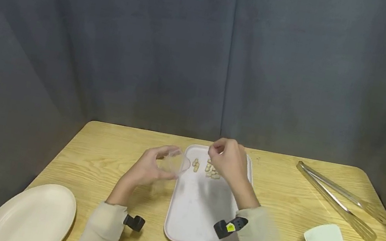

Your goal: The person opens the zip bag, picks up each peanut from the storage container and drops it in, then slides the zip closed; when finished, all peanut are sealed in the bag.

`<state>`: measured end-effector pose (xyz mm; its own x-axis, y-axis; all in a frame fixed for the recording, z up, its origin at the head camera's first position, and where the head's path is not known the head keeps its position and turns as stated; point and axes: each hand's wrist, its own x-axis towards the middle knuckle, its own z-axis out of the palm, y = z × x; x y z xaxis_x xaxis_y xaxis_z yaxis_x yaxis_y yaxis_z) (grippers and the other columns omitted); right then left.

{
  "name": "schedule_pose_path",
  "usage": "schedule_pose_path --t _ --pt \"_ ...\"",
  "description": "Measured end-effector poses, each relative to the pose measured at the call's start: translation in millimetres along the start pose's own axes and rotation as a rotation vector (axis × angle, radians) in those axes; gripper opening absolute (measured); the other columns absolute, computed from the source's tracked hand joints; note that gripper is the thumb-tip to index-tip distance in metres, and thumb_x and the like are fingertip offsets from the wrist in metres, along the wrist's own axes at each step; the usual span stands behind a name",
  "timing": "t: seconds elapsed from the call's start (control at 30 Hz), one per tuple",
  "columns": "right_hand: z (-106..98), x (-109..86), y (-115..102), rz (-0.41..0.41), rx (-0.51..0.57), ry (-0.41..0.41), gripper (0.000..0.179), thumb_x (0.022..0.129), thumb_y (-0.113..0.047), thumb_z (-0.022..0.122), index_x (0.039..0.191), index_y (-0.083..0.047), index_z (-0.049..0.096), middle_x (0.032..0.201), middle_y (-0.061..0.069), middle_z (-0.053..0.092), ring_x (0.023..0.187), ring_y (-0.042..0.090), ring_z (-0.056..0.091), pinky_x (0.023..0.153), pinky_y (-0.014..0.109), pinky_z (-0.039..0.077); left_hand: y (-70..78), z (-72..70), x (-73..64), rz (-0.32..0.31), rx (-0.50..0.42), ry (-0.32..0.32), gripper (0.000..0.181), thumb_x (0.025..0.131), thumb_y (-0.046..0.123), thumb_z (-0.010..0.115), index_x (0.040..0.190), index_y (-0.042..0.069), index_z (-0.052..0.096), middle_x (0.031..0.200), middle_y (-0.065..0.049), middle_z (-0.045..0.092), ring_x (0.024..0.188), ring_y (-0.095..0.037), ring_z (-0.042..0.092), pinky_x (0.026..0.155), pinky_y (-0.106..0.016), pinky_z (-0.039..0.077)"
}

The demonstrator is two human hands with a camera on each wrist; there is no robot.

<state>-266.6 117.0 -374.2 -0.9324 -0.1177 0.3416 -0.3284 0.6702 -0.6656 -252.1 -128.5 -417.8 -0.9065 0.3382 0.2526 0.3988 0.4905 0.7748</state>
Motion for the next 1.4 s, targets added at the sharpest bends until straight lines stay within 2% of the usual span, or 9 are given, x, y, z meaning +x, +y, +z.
schedule_pose_path --t 0.17,0.3,0.4,0.6,0.8,0.97,1.1,1.2,1.4 --pt "-14 16.6 37 0.082 -0.204 -0.07 0.021 0.09 -0.013 0.065 0.096 0.004 0.074 0.088 0.016 0.071 0.072 0.027 0.063 0.061 0.04 0.049 1.6 -3.4 3.3 -0.011 -0.002 0.002 0.07 0.073 0.011 0.088 0.137 0.01 0.059 0.132 -0.001 0.063 0.126 -0.021 0.053 0.106 -0.043 0.039" --pt "-6 16.7 71 0.203 -0.311 -0.21 0.02 0.09 -0.016 0.068 0.091 0.003 0.073 0.077 0.01 0.066 0.065 0.022 0.056 0.054 0.035 0.044 2.3 -2.5 4.8 -0.009 -0.011 -0.011 0.071 0.073 0.011 0.088 0.137 0.009 0.059 0.134 -0.004 0.062 0.126 -0.022 0.052 0.106 -0.044 0.04" --pt "4 12.5 88 0.273 -0.341 -0.28 0.018 0.089 -0.015 0.069 0.088 0.003 0.072 0.07 0.006 0.061 0.062 0.021 0.052 0.052 0.032 0.04 1.7 -0.2 4.0 -0.006 -0.021 -0.013 0.07 0.073 0.011 0.088 0.137 0.008 0.059 0.134 -0.005 0.062 0.126 -0.023 0.052 0.105 -0.044 0.04" --pt "13 6.8 98 0.322 -0.355 -0.279 0.017 0.087 -0.01 0.068 0.092 0.006 0.072 0.074 0.009 0.065 0.063 0.022 0.055 0.053 0.031 0.042 2.1 2.7 1.5 -0.019 -0.032 -0.024 0.071 0.074 0.011 0.088 0.138 0.007 0.058 0.137 -0.005 0.06 0.129 -0.024 0.05 0.107 -0.045 0.039" --pt "15 5.8 99 0.319 -0.353 -0.261 0.018 0.088 -0.011 0.068 0.095 0.005 0.071 0.078 0.01 0.065 0.065 0.022 0.055 0.054 0.033 0.043 1.9 2.2 1.0 -0.03 -0.023 -0.024 0.073 0.074 0.011 0.088 0.139 0.007 0.057 0.136 -0.005 0.061 0.128 -0.026 0.051 0.107 -0.048 0.038" --pt "14 7.5 99 0.278 -0.364 -0.253 0.017 0.088 -0.011 0.067 0.092 0.004 0.072 0.072 0.008 0.062 0.063 0.022 0.053 0.055 0.033 0.041 1.2 1.6 0.6 -0.027 -0.036 -0.019 0.073 0.074 0.011 0.087 0.14 0.007 0.056 0.134 -0.006 0.062 0.127 -0.026 0.051 0.107 -0.047 0.039" --pt "11 10.0 88 0.176 -0.386 -0.222 0.016 0.087 -0.011 0.068 0.091 0.004 0.073 0.076 0.009 0.066 0.062 0.021 0.054 0.055 0.034 0.041 -0.2 1.5 -0.5 -0.036 -0.048 -0.015 0.074 0.074 0.011 0.087 0.141 0.006 0.054 0.134 -0.005 0.062 0.128 -0.025 0.051 0.108 -0.048 0.037" --pt "9 12.7 68 0.071 -0.393 -0.168 0.015 0.087 -0.011 0.068 0.09 0.002 0.074 0.079 0.01 0.069 0.06 0.02 0.055 0.052 0.034 0.041 -1.4 1.3 -0.9 -0.041 -0.039 -0.01 0.074 0.075 0.011 0.086 0.141 0.006 0.054 0.134 -0.004 0.062 0.127 -0.025 0.051 0.108 -0.048 0.037" --pt "12 13.4 11 -0.138 -0.359 -0.072 0.011 0.085 -0.011 0.072 0.086 -0.002 0.076 0.069 0.003 0.067 0.059 0.018 0.058 0.055 0.035 0.044 -1.5 0.7 0.2 -0.036 -0.025 -0.013 0.073 0.075 0.012 0.086 0.141 0.007 0.055 0.134 -0.006 0.061 0.127 -0.025 0.052 0.107 -0.047 0.038"
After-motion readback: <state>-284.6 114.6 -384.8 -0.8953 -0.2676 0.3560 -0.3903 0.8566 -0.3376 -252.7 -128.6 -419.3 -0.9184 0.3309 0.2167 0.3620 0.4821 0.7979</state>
